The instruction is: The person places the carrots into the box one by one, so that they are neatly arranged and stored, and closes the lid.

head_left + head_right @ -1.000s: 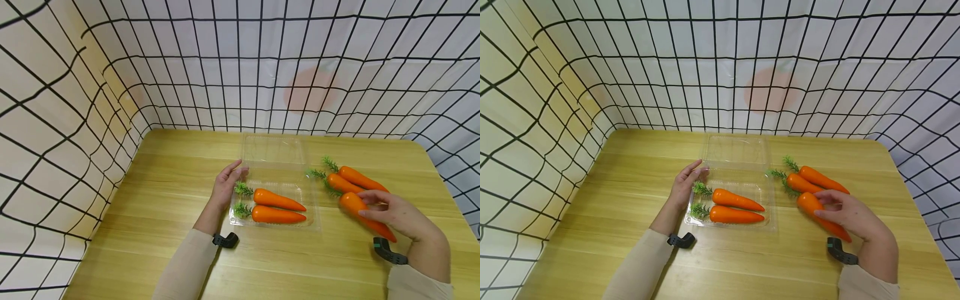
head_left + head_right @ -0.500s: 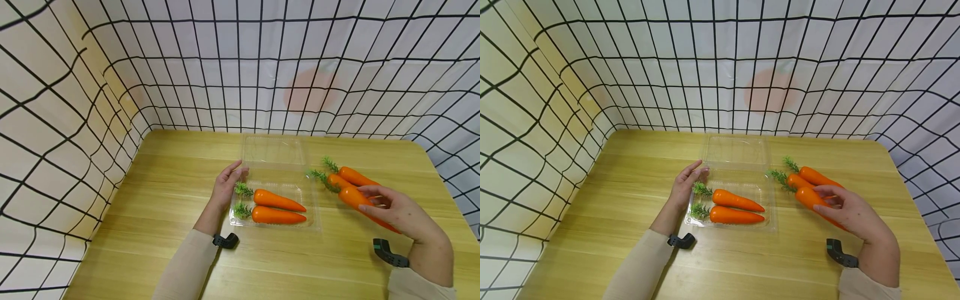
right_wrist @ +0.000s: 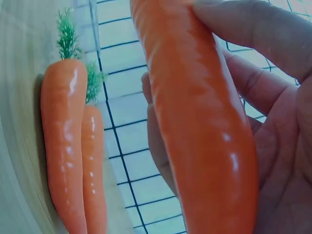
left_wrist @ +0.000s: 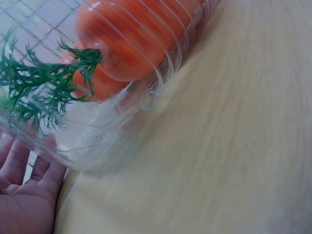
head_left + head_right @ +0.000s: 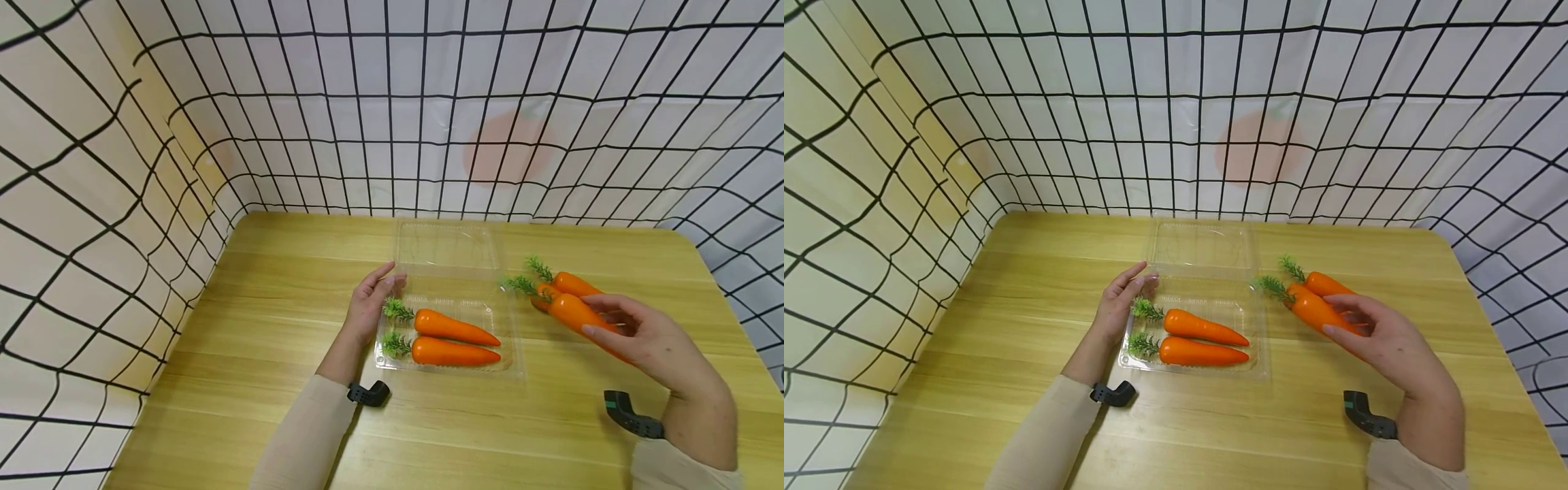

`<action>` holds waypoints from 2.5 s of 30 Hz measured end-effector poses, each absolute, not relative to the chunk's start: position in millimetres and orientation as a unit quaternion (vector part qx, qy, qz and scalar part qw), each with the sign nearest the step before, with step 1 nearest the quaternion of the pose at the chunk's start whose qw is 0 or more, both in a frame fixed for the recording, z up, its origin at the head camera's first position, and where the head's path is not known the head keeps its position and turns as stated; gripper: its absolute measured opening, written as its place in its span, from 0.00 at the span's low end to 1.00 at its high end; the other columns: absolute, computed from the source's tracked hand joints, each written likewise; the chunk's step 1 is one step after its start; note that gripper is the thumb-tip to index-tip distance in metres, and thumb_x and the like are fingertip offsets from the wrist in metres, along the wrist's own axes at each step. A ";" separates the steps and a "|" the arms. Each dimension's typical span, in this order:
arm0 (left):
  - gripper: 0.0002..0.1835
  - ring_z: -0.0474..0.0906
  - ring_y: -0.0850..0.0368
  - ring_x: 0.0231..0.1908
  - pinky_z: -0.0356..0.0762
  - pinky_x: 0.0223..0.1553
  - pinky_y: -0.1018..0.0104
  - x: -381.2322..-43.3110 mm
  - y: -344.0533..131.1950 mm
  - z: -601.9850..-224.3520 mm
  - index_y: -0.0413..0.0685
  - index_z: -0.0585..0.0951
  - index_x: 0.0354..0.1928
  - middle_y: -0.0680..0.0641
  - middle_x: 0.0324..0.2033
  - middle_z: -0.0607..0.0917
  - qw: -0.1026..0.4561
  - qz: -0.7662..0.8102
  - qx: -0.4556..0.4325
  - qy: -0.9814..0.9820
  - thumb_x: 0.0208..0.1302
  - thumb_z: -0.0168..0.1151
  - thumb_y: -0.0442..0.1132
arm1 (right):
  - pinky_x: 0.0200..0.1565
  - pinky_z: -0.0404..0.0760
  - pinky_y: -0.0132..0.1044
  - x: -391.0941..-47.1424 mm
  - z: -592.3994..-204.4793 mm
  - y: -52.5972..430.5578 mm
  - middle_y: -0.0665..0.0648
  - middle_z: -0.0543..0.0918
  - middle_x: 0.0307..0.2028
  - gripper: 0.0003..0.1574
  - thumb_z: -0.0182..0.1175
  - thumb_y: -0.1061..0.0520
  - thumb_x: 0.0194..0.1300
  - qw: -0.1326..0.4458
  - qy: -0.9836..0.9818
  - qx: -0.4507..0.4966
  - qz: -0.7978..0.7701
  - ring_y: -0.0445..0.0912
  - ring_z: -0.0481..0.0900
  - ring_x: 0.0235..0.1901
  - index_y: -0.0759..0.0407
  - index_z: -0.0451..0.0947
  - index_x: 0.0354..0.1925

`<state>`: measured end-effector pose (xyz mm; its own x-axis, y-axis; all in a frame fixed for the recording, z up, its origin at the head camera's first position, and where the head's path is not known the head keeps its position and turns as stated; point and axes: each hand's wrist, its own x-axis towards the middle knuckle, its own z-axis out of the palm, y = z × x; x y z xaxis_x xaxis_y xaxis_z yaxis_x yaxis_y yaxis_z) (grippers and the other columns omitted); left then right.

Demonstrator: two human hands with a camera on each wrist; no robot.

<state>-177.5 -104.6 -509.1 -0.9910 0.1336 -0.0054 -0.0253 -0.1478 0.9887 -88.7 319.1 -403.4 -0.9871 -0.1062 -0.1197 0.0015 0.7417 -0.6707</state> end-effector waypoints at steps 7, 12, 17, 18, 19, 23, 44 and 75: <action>0.25 0.78 0.40 0.65 0.71 0.66 0.58 -177.4 -104.6 -508.2 0.44 0.69 0.73 0.36 0.63 0.82 0.052 0.757 0.037 0.650 0.79 0.51 0.41 | 0.37 0.78 0.23 -90.2 -398.7 302.4 0.64 0.78 0.60 0.29 0.67 0.50 0.69 0.044 0.928 -0.052 -0.366 0.24 0.73 0.41 0.57 0.75 0.64; 0.24 0.78 0.41 0.65 0.69 0.68 0.56 -178.2 -104.7 -508.8 0.45 0.70 0.73 0.36 0.63 0.82 0.054 0.759 0.036 0.648 0.79 0.51 0.40 | 0.40 0.76 0.19 -90.5 -396.5 294.0 0.64 0.78 0.60 0.29 0.68 0.50 0.68 0.034 0.928 -0.065 -0.367 0.24 0.72 0.42 0.55 0.76 0.64; 0.24 0.78 0.42 0.65 0.70 0.68 0.55 -177.7 -105.1 -507.5 0.45 0.69 0.73 0.38 0.63 0.82 0.052 0.754 0.036 0.654 0.80 0.51 0.41 | 0.39 0.76 0.20 -90.9 -393.6 287.2 0.65 0.79 0.60 0.29 0.68 0.49 0.68 0.029 0.931 -0.069 -0.359 0.24 0.72 0.42 0.53 0.76 0.64; 0.24 0.78 0.42 0.64 0.70 0.68 0.56 -177.6 -105.0 -507.1 0.45 0.69 0.73 0.38 0.63 0.82 0.052 0.753 0.036 0.655 0.80 0.51 0.41 | 0.39 0.76 0.20 -91.4 -393.1 285.7 0.66 0.79 0.60 0.29 0.68 0.48 0.68 0.029 0.931 -0.070 -0.357 0.24 0.72 0.42 0.53 0.76 0.64; 0.24 0.79 0.42 0.64 0.70 0.67 0.56 -177.5 -105.0 -506.8 0.45 0.69 0.74 0.38 0.62 0.82 0.051 0.752 0.036 0.656 0.80 0.51 0.41 | 0.39 0.76 0.21 -91.8 -392.6 284.0 0.66 0.79 0.60 0.29 0.68 0.48 0.68 0.029 0.932 -0.071 -0.354 0.24 0.72 0.42 0.53 0.76 0.64; 0.24 0.79 0.42 0.64 0.71 0.66 0.58 -177.8 -104.5 -507.4 0.44 0.69 0.73 0.38 0.62 0.83 0.050 0.756 0.036 0.652 0.80 0.51 0.40 | 0.39 0.77 0.21 -93.3 -390.5 278.1 0.65 0.79 0.61 0.30 0.68 0.46 0.68 0.028 0.934 -0.072 -0.348 0.26 0.72 0.43 0.52 0.76 0.64; 0.24 0.79 0.41 0.64 0.68 0.70 0.52 -178.5 -104.5 -508.7 0.44 0.70 0.73 0.37 0.62 0.82 0.054 0.762 0.036 0.644 0.79 0.51 0.40 | 0.42 0.78 0.24 -113.6 -393.3 249.2 0.56 0.83 0.56 0.27 0.68 0.49 0.69 0.013 0.917 -0.121 -0.381 0.30 0.76 0.45 0.50 0.78 0.63; 0.24 0.79 0.43 0.63 0.67 0.71 0.50 -178.5 -104.7 -508.3 0.45 0.70 0.73 0.38 0.62 0.83 0.057 0.763 0.034 0.643 0.79 0.52 0.42 | 0.47 0.80 0.28 -151.0 -394.9 198.7 0.54 0.82 0.55 0.27 0.68 0.47 0.69 0.042 0.905 -0.179 -0.383 0.49 0.79 0.52 0.52 0.79 0.62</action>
